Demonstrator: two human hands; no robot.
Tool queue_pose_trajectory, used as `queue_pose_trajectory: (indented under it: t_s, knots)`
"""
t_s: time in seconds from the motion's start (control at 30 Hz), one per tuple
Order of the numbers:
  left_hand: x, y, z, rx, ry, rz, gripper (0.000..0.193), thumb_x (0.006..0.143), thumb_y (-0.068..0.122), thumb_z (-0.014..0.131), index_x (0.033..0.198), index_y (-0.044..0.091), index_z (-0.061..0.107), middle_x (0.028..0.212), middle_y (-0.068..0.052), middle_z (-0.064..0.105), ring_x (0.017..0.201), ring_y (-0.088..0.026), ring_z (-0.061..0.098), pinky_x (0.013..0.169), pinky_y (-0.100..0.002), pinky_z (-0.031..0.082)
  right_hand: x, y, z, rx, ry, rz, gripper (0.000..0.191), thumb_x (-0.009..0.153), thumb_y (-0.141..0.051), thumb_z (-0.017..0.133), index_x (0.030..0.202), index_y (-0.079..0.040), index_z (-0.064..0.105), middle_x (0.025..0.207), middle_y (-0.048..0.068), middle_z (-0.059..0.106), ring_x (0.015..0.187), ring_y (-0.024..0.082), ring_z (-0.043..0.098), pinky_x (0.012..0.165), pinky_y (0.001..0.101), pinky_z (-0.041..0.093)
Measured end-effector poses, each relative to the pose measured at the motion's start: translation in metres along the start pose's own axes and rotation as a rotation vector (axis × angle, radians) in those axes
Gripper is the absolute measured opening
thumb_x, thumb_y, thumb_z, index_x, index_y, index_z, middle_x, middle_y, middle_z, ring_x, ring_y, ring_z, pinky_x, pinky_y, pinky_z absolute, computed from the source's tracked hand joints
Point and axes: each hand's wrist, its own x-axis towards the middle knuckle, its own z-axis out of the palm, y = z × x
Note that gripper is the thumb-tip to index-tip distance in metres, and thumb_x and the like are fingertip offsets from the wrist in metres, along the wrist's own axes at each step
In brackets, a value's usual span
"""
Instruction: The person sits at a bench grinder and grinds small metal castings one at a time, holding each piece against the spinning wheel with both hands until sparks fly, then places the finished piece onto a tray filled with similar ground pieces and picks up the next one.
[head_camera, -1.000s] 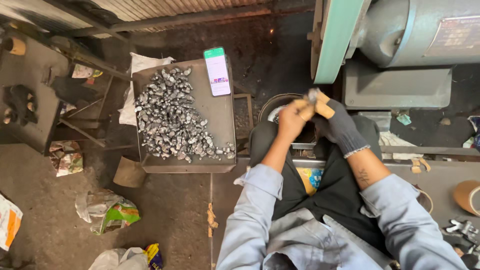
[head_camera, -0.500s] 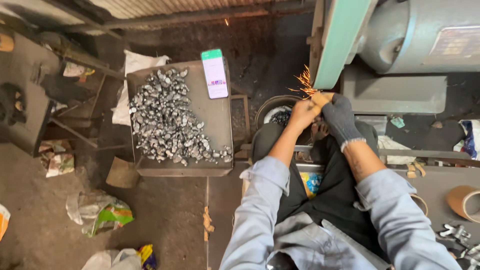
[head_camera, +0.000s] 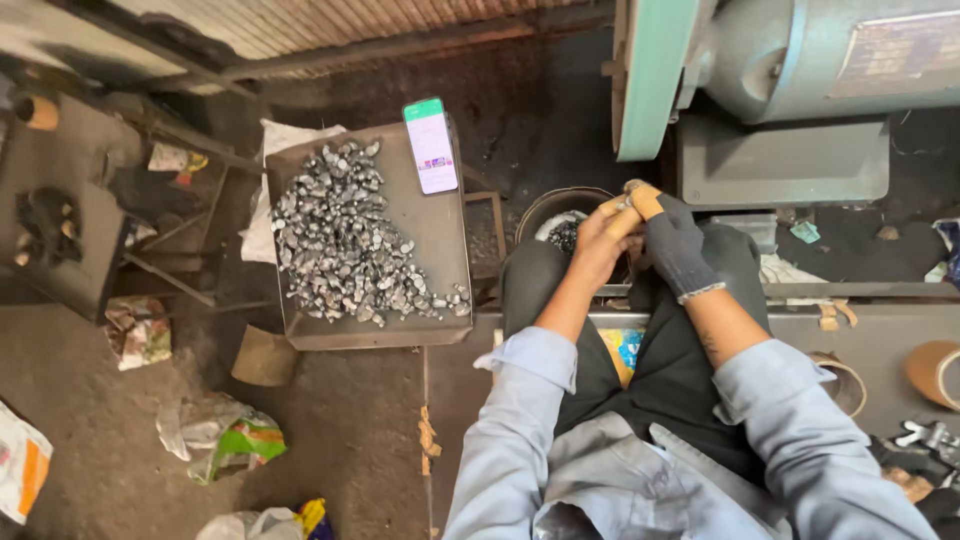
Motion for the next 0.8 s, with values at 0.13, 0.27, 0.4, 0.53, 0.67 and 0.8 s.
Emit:
queue_pose_trajectory:
  t_s: [0.13,0.27,0.4,0.53,0.67,0.8]
  knots:
    - [0.009,0.0,0.0,0.286,0.058,0.228,0.035,0.1,0.016,0.07,0.133,0.004,0.067,0.103,-0.01,0.073,0.084,-0.016,0.069,0.071,-0.028,0.055,0.011,0.012,-0.009,0.18,-0.067,0.205,0.039,0.099,-0.034,0.065,0.13,-0.011,0.067,0.102,0.005,0.062,0.086,0.019,0.055,0.07,0.0356,0.047]
    - [0.037,0.004,0.004,0.368,0.138,0.48,0.029,0.103,0.012,0.071,0.128,-0.001,0.068,0.115,-0.011,0.072,0.099,-0.015,0.067,0.086,-0.027,0.055,0.032,0.019,-0.001,0.595,-0.41,0.08,0.039,0.097,-0.024,0.066,0.128,-0.003,0.057,0.121,0.006,0.064,0.112,0.017,0.063,0.099,0.0342,0.053]
    - [0.061,0.01,0.002,0.09,0.228,0.388,0.031,0.094,0.013,0.066,0.123,0.001,0.065,0.108,-0.01,0.072,0.089,-0.022,0.074,0.08,-0.034,0.061,0.043,0.016,0.009,0.61,-0.493,-0.037,0.033,0.108,-0.012,0.073,0.122,0.003,0.046,0.117,0.007,0.053,0.114,0.02,0.05,0.103,0.0384,0.044]
    - [0.055,0.027,-0.028,0.264,0.216,0.552,0.033,0.105,0.015,0.066,0.132,-0.005,0.064,0.116,-0.012,0.071,0.101,-0.021,0.068,0.089,-0.035,0.055,0.03,-0.008,0.011,0.129,-0.617,-0.195,0.063,0.093,-0.023,0.066,0.148,-0.002,0.044,0.143,0.007,0.055,0.135,0.018,0.049,0.112,0.0346,0.039]
    - [0.005,0.073,-0.101,1.252,0.225,0.719,0.046,0.099,0.022,0.069,0.139,0.0,0.062,0.113,-0.015,0.073,0.099,-0.033,0.07,0.086,-0.044,0.056,0.001,-0.026,0.018,-0.354,-0.398,-0.242,0.057,0.097,-0.034,0.064,0.143,-0.001,0.057,0.144,0.016,0.06,0.133,0.025,0.057,0.109,0.0363,0.045]
    - [-0.057,0.128,-0.188,2.12,0.532,0.438,0.042,0.093,0.019,0.063,0.132,0.004,0.06,0.12,-0.017,0.071,0.106,-0.038,0.066,0.096,-0.049,0.052,-0.019,-0.021,0.028,-0.953,-0.447,-0.17,0.063,0.092,-0.043,0.067,0.141,-0.005,0.057,0.132,0.021,0.063,0.122,0.034,0.062,0.099,0.0415,0.049]
